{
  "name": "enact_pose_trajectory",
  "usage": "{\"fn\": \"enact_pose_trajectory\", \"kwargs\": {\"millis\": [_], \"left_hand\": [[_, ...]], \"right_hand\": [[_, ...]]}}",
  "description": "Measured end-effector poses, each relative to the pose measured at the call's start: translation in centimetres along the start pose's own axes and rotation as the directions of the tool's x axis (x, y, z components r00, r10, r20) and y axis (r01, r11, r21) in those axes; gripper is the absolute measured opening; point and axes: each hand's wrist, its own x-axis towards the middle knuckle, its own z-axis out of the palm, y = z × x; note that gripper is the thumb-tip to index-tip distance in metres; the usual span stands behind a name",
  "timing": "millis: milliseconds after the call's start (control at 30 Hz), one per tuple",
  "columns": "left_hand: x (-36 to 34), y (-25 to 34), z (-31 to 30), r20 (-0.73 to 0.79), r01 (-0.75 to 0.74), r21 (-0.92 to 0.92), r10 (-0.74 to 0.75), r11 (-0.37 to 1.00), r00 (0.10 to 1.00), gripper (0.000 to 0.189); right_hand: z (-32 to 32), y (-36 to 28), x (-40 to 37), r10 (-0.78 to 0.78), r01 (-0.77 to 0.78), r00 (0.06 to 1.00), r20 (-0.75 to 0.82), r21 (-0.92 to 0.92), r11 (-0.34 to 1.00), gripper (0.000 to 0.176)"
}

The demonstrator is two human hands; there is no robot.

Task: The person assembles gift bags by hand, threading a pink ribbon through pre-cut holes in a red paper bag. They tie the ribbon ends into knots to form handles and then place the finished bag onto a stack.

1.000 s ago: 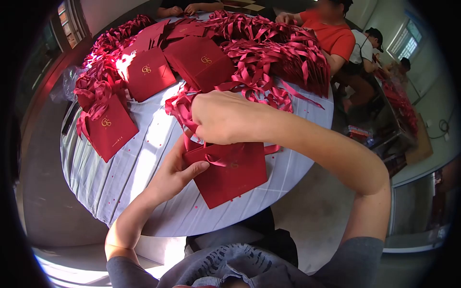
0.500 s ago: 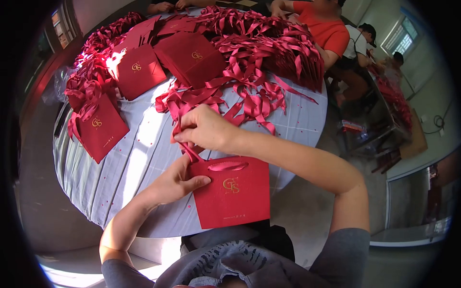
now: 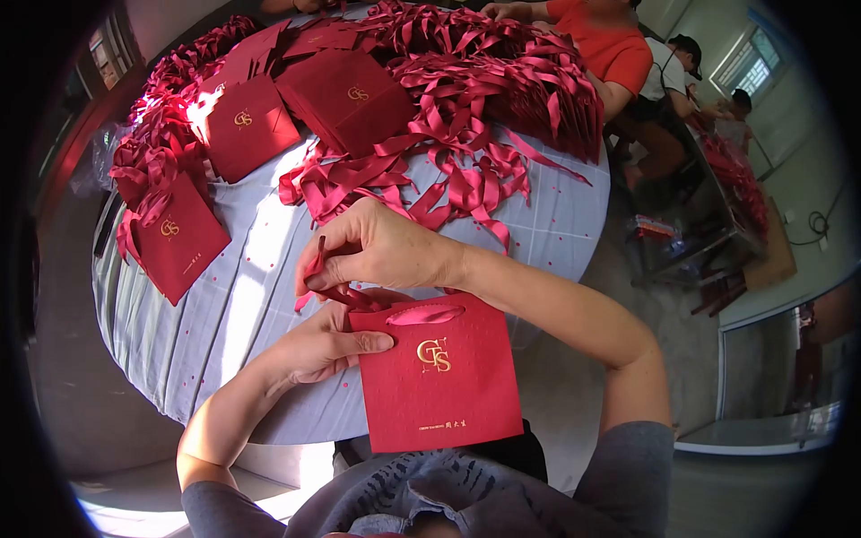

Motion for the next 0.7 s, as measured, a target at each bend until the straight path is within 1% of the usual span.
{"fn": "enact_pose_trajectory", "kwargs": {"millis": [67, 100, 133, 167, 200, 233, 300, 333, 400, 433, 500, 533, 600, 633, 700], "left_hand": [[0.0, 0.2, 0.5, -0.011, -0.005, 0.033, 0.005, 0.999, 1.0, 0.04], [0.0, 0.3, 0.7, -0.022, -0.01, 0.069, 0.012, 0.998, 1.0, 0.038], [0.1, 0.2, 0.4, -0.021, -0.007, 0.069, 0.008, 0.998, 1.0, 0.038], [0.2, -0.2, -0.1, -0.001, -0.028, 0.017, 0.028, 0.999, 1.0, 0.038], [0.3, -0.3, -0.3, 0.017, -0.047, -0.036, 0.047, 0.998, 0.999, 0.037], [0.2, -0.1, 0.0, 0.021, -0.074, -0.042, 0.075, 0.996, 0.997, 0.037], [0.1, -0.2, 0.6, 0.005, -0.09, -0.066, 0.09, 0.994, 0.996, 0.037], [0.2, -0.2, 0.8, -0.012, -0.111, -0.092, 0.111, 0.989, 0.994, 0.037], [0.5, -0.4, 0.5, -0.028, -0.13, -0.097, 0.127, 0.987, 0.991, 0.038], [0.6, -0.6, 0.4, -0.052, -0.147, -0.104, 0.142, 0.984, 0.988, 0.039], [0.5, -0.5, 0.1, -0.07, -0.151, -0.122, 0.143, 0.981, 0.987, 0.039], [0.5, -0.5, 0.0, -0.085, -0.157, -0.138, 0.146, 0.978, 0.986, 0.04], [0.6, -0.4, 0.0, -0.097, -0.17, -0.136, 0.157, 0.976, 0.983, 0.04], [0.6, -0.4, 0.1, -0.106, -0.177, -0.121, 0.164, 0.977, 0.981, 0.04], [0.7, -0.4, 0.2, -0.106, -0.176, -0.104, 0.165, 0.979, 0.981, 0.042]], "right_hand": [[-0.3, 0.7, 0.0, 0.139, -0.139, 0.99, 0.0, 0.008, 0.99, 0.011], [-0.2, 1.1, 0.1, 0.137, -0.137, 0.991, -0.003, 0.011, 0.99, 0.011], [0.0, 1.7, 0.2, 0.098, -0.104, 0.994, -0.042, -0.155, 0.982, 0.012], [0.2, 2.1, 0.3, 0.057, -0.077, 0.996, -0.073, -0.318, 0.945, 0.013], [0.3, 2.0, 0.4, 0.004, -0.032, 0.995, -0.099, -0.282, 0.959, 0.014], [0.1, 2.2, 0.5, 0.004, -0.032, 0.995, -0.101, -0.279, 0.96, 0.014], [-0.5, 2.3, 0.7, 0.099, -0.117, 0.993, -0.065, -0.378, 0.918, 0.014], [-0.6, 2.1, 0.6, 0.098, -0.118, 0.993, -0.071, -0.38, 0.917, 0.014], [-1.0, 1.1, 0.2, 0.089, -0.201, 0.973, -0.215, -0.579, 0.79, 0.017], [-1.2, -0.1, -0.3, 0.092, -0.235, 0.961, -0.262, -0.592, 0.771, 0.018], [-1.4, -1.3, -1.9, -0.034, -0.163, 0.956, -0.29, -0.628, 0.761, 0.015], [-1.2, -2.7, -2.9, -0.049, -0.135, 0.973, -0.225, -0.729, 0.671, 0.012], [-0.5, -2.7, -5.1, -0.066, -0.071, 0.987, -0.147, -0.766, 0.639, 0.012], [0.1, -2.6, -6.0, -0.02, -0.104, 0.99, -0.143, -0.804, 0.586, 0.013], [0.8, -1.3, -7.1, -0.123, -0.035, 0.987, -0.104, -0.884, 0.466, 0.015]]}}
